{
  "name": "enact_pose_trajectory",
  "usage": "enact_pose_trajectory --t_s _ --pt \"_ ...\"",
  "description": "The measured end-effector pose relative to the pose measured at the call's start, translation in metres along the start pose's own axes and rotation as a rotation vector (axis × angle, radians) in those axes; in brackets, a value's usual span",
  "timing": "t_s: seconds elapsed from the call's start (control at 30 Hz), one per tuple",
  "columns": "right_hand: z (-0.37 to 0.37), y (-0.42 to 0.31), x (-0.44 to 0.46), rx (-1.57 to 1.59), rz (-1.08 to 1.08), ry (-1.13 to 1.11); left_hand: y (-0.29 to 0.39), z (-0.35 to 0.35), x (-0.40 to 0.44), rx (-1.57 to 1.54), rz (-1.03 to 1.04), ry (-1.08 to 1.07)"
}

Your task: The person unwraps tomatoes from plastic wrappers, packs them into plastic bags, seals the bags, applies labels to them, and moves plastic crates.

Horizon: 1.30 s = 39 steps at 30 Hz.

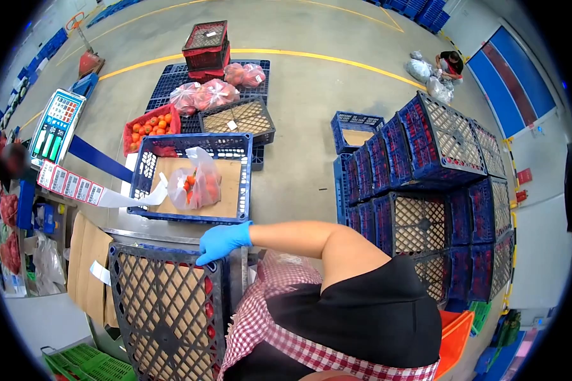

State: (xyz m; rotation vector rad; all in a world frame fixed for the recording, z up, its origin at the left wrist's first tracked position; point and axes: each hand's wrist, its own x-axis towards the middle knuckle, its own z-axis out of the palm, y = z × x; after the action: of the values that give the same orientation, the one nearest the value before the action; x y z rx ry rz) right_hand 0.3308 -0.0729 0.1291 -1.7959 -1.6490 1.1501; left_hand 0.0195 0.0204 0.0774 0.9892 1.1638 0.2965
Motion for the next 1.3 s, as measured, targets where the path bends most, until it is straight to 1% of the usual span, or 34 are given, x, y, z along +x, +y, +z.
enact_pose_trajectory --t_s 0.03,0.13,0.33,0.53,0.63,0.73,0.83,0.87,0.97,1.0,1.1,1.17,1.23,1.3 --pt "-0.002 0.001 0.000 0.030 -0.004 -0.038 0.000 0.002 0.000 0.004 0.001 -0.001" --pt "-0.007 0.004 0.002 0.099 -0.028 -0.058 0.001 0.008 0.000 0.007 0.001 -0.002" --pt "-0.012 -0.009 -0.001 -0.133 0.029 0.061 0.004 0.011 -0.001 0.013 -0.004 0.024" --pt "-0.014 -0.015 0.002 -0.215 0.014 0.061 0.009 0.018 0.006 0.027 -0.011 0.033" --pt "-0.017 -0.016 -0.001 -0.073 0.052 0.064 0.010 0.020 0.008 0.029 -0.014 0.035" --pt "-0.002 0.003 0.009 0.291 0.113 -0.041 0.012 0.025 0.011 0.030 -0.017 0.034" --pt "0.013 0.015 0.016 0.677 0.270 -0.028 0.012 0.025 0.012 0.028 -0.019 0.048" --pt "0.016 0.017 0.019 0.716 0.271 -0.048 0.012 0.026 0.012 0.031 -0.021 0.050" --pt "0.021 0.017 0.026 0.684 0.128 -0.032 0.012 0.027 0.012 0.033 -0.022 0.053" --pt "0.000 -0.009 0.015 0.898 0.165 -0.157 0.012 0.027 0.011 0.029 -0.019 0.059" --pt "-0.023 -0.033 0.010 0.814 0.206 -0.152 0.014 0.027 0.008 0.038 -0.012 0.069" --pt "-0.004 -0.020 0.019 0.803 0.128 -0.011 0.013 0.026 0.006 0.031 -0.001 0.072" --pt "-0.001 -0.025 0.032 0.804 0.082 0.109 0.010 0.026 0.005 0.024 0.001 0.077" --pt "0.005 -0.034 0.044 0.536 0.077 0.239 0.010 0.025 0.003 0.027 0.008 0.083"
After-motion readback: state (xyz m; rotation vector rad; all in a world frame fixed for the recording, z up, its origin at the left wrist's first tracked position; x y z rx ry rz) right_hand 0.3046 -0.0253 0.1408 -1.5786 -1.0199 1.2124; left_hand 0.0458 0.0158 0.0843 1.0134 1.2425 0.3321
